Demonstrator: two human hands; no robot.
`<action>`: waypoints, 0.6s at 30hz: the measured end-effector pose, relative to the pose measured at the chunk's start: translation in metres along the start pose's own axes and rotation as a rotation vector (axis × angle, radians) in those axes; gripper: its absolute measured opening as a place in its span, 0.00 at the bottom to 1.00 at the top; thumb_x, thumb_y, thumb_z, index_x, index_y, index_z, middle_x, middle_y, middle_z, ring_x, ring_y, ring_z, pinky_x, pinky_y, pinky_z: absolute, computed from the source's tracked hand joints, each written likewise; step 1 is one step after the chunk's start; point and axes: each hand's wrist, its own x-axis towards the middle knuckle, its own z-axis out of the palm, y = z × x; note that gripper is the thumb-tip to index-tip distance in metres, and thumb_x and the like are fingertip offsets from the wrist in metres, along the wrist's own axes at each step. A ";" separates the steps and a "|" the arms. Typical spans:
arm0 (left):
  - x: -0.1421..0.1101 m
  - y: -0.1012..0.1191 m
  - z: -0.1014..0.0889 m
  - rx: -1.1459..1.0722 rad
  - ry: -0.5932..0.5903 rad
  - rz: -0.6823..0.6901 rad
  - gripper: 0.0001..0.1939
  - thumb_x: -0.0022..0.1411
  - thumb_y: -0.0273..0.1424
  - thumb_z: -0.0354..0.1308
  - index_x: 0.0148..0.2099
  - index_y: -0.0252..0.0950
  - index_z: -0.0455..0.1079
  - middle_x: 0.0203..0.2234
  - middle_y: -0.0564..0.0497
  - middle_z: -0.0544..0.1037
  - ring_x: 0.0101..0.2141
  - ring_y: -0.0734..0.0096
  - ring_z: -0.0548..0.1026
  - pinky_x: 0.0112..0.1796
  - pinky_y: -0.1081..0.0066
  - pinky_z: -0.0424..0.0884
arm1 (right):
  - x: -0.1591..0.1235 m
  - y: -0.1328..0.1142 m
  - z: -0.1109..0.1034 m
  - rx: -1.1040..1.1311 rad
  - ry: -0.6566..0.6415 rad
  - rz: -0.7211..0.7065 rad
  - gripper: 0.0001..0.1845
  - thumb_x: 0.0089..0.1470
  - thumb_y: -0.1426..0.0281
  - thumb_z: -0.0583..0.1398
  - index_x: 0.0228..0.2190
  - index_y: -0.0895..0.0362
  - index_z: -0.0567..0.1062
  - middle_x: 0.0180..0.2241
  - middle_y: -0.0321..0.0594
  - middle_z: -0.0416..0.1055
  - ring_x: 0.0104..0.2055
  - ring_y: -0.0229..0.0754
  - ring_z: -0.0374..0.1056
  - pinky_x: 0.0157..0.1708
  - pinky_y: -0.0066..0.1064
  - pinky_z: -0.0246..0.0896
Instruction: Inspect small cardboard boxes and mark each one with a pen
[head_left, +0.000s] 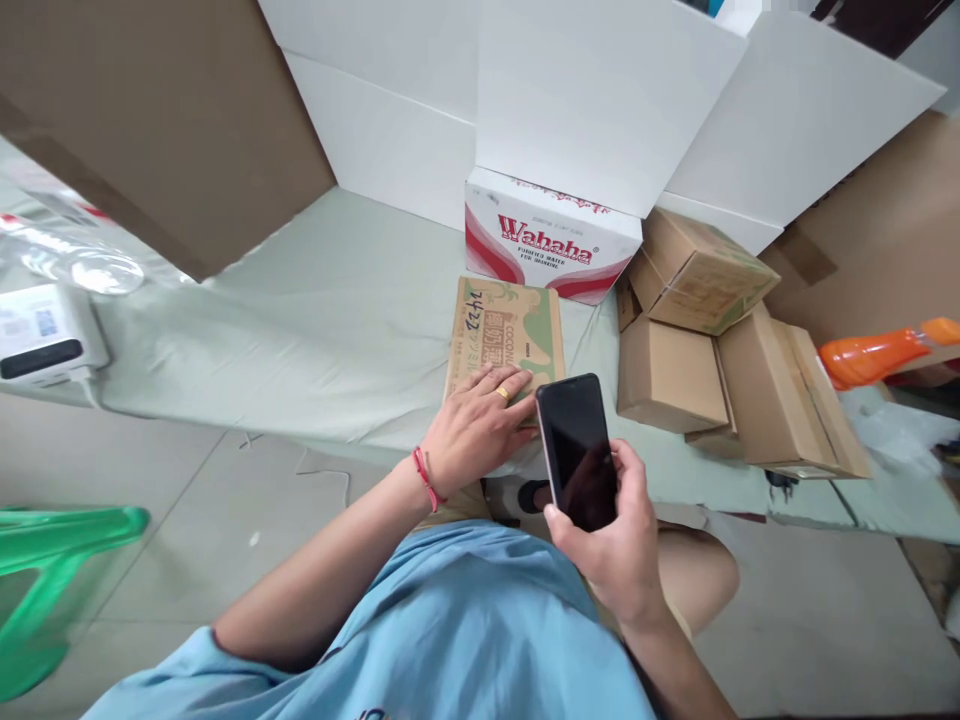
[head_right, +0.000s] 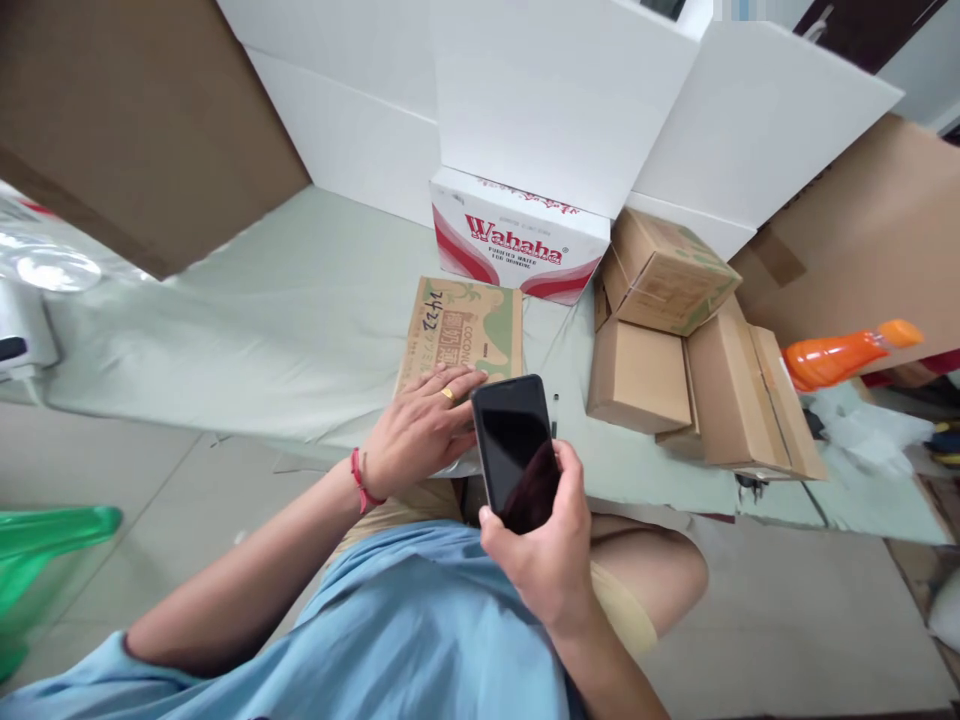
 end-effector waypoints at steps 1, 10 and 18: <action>0.000 0.000 0.001 -0.008 0.000 0.002 0.17 0.72 0.33 0.61 0.59 0.36 0.80 0.63 0.38 0.79 0.63 0.45 0.75 0.66 0.45 0.71 | -0.004 -0.002 0.007 -0.021 0.029 -0.033 0.50 0.42 0.56 0.74 0.63 0.53 0.66 0.58 0.52 0.75 0.58 0.60 0.74 0.59 0.54 0.72; -0.001 -0.001 0.003 -0.027 0.043 0.003 0.19 0.70 0.28 0.60 0.60 0.34 0.80 0.60 0.37 0.80 0.63 0.46 0.76 0.65 0.46 0.71 | -0.020 -0.003 0.030 -0.042 0.131 -0.140 0.48 0.47 0.51 0.73 0.62 0.56 0.63 0.55 0.56 0.74 0.55 0.63 0.75 0.54 0.56 0.74; -0.001 -0.008 -0.001 0.023 -0.020 0.035 0.18 0.72 0.35 0.62 0.60 0.35 0.79 0.62 0.38 0.79 0.64 0.48 0.76 0.66 0.49 0.69 | -0.019 0.003 0.021 -0.082 0.135 -0.165 0.48 0.48 0.49 0.71 0.63 0.57 0.63 0.56 0.57 0.73 0.56 0.62 0.74 0.56 0.54 0.72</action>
